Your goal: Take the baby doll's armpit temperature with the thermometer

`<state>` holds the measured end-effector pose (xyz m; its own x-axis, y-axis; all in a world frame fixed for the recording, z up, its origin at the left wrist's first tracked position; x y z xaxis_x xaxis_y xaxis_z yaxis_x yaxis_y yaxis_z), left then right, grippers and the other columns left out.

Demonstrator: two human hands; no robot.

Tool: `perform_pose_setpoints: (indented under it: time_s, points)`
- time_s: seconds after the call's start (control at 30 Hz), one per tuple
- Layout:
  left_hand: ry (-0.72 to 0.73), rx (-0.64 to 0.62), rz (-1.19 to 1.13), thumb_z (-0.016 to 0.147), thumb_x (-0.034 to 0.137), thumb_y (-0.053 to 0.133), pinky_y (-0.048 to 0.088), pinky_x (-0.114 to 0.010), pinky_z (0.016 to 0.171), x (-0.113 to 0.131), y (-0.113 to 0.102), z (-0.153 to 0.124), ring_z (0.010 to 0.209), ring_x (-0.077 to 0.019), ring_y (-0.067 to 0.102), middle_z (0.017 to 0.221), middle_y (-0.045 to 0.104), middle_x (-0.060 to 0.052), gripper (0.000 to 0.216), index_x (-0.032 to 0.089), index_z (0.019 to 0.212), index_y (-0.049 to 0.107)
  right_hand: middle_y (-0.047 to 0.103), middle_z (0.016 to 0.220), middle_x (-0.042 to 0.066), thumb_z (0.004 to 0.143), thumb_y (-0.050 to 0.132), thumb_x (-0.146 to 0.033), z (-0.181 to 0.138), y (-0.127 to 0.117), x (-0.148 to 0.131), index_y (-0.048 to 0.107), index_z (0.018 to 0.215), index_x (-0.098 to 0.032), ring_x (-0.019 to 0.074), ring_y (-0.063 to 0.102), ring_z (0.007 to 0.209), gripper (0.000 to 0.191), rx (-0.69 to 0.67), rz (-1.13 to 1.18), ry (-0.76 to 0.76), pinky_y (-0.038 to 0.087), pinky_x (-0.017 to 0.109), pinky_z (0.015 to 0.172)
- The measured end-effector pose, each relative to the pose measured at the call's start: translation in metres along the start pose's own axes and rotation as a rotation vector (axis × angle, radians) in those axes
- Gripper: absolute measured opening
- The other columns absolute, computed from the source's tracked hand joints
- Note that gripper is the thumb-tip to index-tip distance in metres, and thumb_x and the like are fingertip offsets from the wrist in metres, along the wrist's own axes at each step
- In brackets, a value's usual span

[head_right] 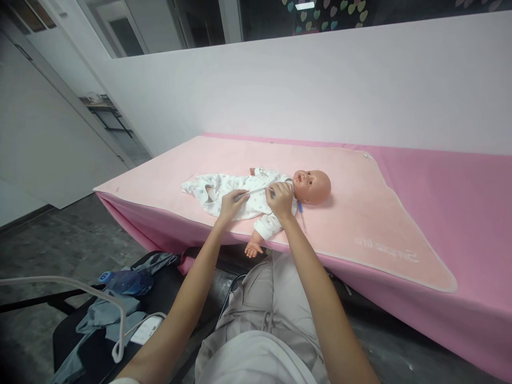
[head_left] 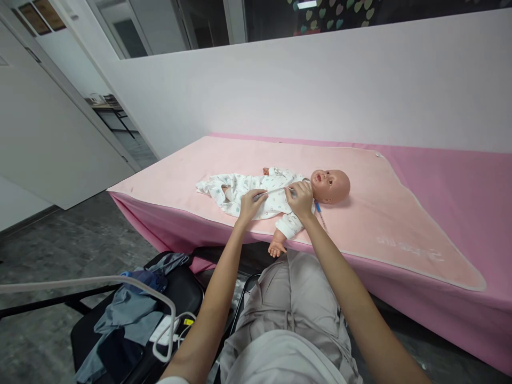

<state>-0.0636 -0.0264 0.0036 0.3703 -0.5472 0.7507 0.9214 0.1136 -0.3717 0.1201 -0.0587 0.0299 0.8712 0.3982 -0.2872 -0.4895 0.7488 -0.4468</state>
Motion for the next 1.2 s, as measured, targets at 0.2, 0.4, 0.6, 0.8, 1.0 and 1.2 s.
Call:
perform_pose_setpoints:
  time_s: [0.2, 0.4, 0.6, 0.8, 1.0, 1.2]
  points:
    - [-0.010, 0.002, 0.079, 0.082, 0.038, 0.055, 0.045, -0.028, 0.078, 0.000, 0.003, 0.002, 0.086, -0.0187, 0.061, 0.089, 0.068, -0.006, 0.024, 0.017, 0.086, 0.065, 0.062, 0.074, 0.005, 0.085, 0.050, -0.026, 0.000, -0.001, 0.000, 0.055, 0.070, -0.019, 0.0197, 0.052, 0.079, 0.016, -0.009, 0.002, -0.005, 0.035, 0.034, 0.077]
    - [-0.006, 0.033, 0.167, 0.080, 0.037, 0.057, 0.043, -0.028, 0.071, 0.005, 0.002, 0.003, 0.076, -0.0180, 0.060, 0.080, 0.066, -0.004, 0.021, 0.017, 0.079, 0.063, 0.061, 0.074, 0.005, 0.086, 0.047, -0.024, 0.002, 0.000, -0.005, 0.057, 0.071, -0.019, 0.0200, 0.051, 0.079, 0.018, -0.075, -0.064, -0.017, 0.034, 0.035, 0.079]
    - [0.066, 0.012, 0.192, 0.081, 0.039, 0.056, 0.045, -0.029, 0.079, 0.013, -0.001, 0.003, 0.084, -0.0184, 0.059, 0.088, 0.064, -0.006, 0.022, 0.019, 0.082, 0.065, 0.061, 0.104, 0.009, 0.081, 0.053, -0.022, -0.007, -0.042, -0.009, 0.060, 0.094, -0.018, 0.0236, 0.050, 0.098, 0.015, -0.133, -0.177, -0.078, 0.033, 0.036, 0.087]
    - [0.028, -0.241, 0.092, 0.076, 0.036, 0.061, 0.045, -0.033, 0.090, 0.014, -0.009, 0.008, 0.106, -0.0225, 0.056, 0.115, 0.060, -0.007, 0.020, 0.023, 0.088, 0.071, 0.064, 0.091, 0.011, 0.080, 0.055, -0.026, -0.056, -0.099, 0.019, 0.062, 0.083, -0.019, 0.0268, 0.052, 0.087, 0.010, -0.170, -0.360, 0.118, 0.033, 0.037, 0.071]
    - [-0.070, -0.418, -0.049, 0.080, 0.041, 0.056, 0.047, -0.032, 0.086, 0.032, -0.005, 0.052, 0.099, -0.0219, 0.060, 0.107, 0.066, -0.006, 0.027, 0.025, 0.097, 0.070, 0.067, 0.090, 0.008, 0.079, 0.054, -0.023, -0.085, -0.103, 0.030, 0.064, 0.075, -0.025, 0.0285, 0.055, 0.081, 0.011, -0.300, -0.438, 0.177, 0.034, 0.040, 0.065]
    - [0.090, -0.598, -0.093, 0.073, 0.040, 0.064, 0.046, -0.027, 0.068, 0.059, 0.062, 0.088, 0.080, -0.0182, 0.060, 0.094, 0.067, -0.005, 0.030, 0.023, 0.097, 0.070, 0.069, 0.086, 0.007, 0.082, 0.047, -0.027, -0.091, -0.106, 0.033, 0.065, 0.072, -0.025, 0.0282, 0.058, 0.077, 0.020, -0.359, -0.452, 0.337, 0.040, 0.040, 0.067]
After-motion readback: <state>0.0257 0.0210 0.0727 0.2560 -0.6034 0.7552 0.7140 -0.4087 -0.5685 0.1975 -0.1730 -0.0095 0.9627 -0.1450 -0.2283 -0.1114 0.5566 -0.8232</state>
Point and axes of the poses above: each hand's wrist, its own z-axis towards the middle knuckle, its own y-axis out of the palm, x = y × z, the point moved 7 cm from there along z, towards the middle knuckle
